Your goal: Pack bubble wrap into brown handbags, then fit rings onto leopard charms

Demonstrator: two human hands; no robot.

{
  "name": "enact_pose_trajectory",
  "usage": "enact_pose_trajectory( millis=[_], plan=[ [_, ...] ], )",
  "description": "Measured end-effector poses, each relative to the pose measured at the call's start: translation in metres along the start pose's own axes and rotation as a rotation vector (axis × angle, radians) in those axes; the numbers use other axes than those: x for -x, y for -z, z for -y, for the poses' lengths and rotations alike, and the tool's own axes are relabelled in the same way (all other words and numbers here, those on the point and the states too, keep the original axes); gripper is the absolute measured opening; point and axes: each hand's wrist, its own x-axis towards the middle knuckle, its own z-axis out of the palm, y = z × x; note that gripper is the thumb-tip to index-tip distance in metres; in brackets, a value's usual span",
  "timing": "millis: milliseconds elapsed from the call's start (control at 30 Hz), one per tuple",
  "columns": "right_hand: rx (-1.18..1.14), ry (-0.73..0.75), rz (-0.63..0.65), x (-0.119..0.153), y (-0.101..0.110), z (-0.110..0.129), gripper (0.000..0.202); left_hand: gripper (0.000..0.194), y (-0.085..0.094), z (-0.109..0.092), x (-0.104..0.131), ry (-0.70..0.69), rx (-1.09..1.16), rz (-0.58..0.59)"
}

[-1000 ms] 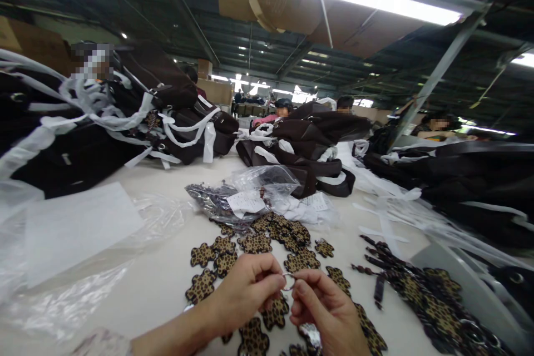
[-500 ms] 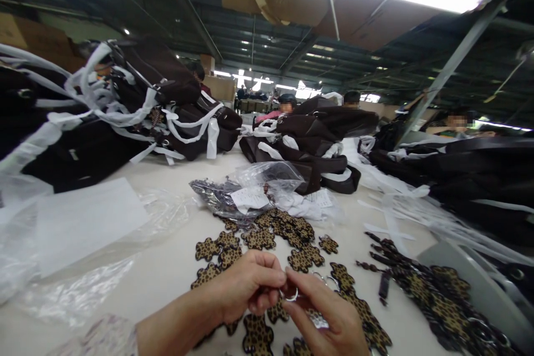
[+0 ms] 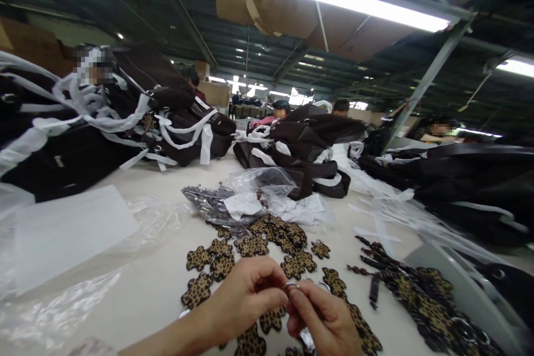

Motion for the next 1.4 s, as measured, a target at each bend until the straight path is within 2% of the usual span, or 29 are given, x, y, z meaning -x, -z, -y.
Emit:
enact_pose_trajectory(
  millis=[100,200,367,467,600,700,800,967,1067,1133,1267,1400],
  plan=[
    [-0.094,-0.061,-0.046,0.001,-0.007,-0.009,0.039,0.009,-0.002,0.003,-0.001,0.089,0.05,-0.049],
    [-0.153,-0.004,-0.138,0.002,-0.011,-0.019,0.04,0.017,-0.003,0.008,-0.003,0.209,0.162,-0.047],
    [0.107,0.202,-0.157,0.003,-0.001,-0.022,0.024,0.028,-0.003,0.013,-0.004,0.274,0.3,-0.008],
    [0.152,0.25,-0.147,0.003,0.005,-0.02,0.021,0.031,-0.003,0.014,-0.004,0.287,0.363,0.037],
    [0.031,0.163,-0.123,0.004,-0.001,-0.023,0.024,0.03,-0.002,0.011,-0.003,0.281,0.38,0.052],
    [-0.068,0.081,-0.195,0.005,-0.009,-0.023,0.034,0.027,-0.001,0.009,-0.003,0.261,0.376,0.012],
    [-0.174,-0.017,-0.22,0.004,-0.011,-0.012,0.033,0.022,0.0,0.008,-0.003,0.25,0.362,-0.008],
    [-0.436,-0.297,-0.09,-0.001,-0.001,0.01,0.04,0.023,0.001,0.005,-0.004,0.282,0.31,0.102],
    [-0.394,-0.33,0.013,-0.001,0.0,0.011,0.043,0.025,0.003,0.007,-0.005,0.288,0.238,0.078],
    [-0.299,-0.243,0.026,0.001,-0.003,0.006,0.04,0.02,0.005,0.011,-0.006,0.278,0.198,0.035],
    [0.04,0.104,-0.03,0.003,-0.006,-0.008,0.027,0.014,0.004,0.02,-0.007,0.327,0.235,-0.04],
    [0.28,0.297,0.06,0.004,-0.006,-0.016,0.032,0.016,0.001,0.022,-0.007,0.417,0.314,-0.017]
  ],
)
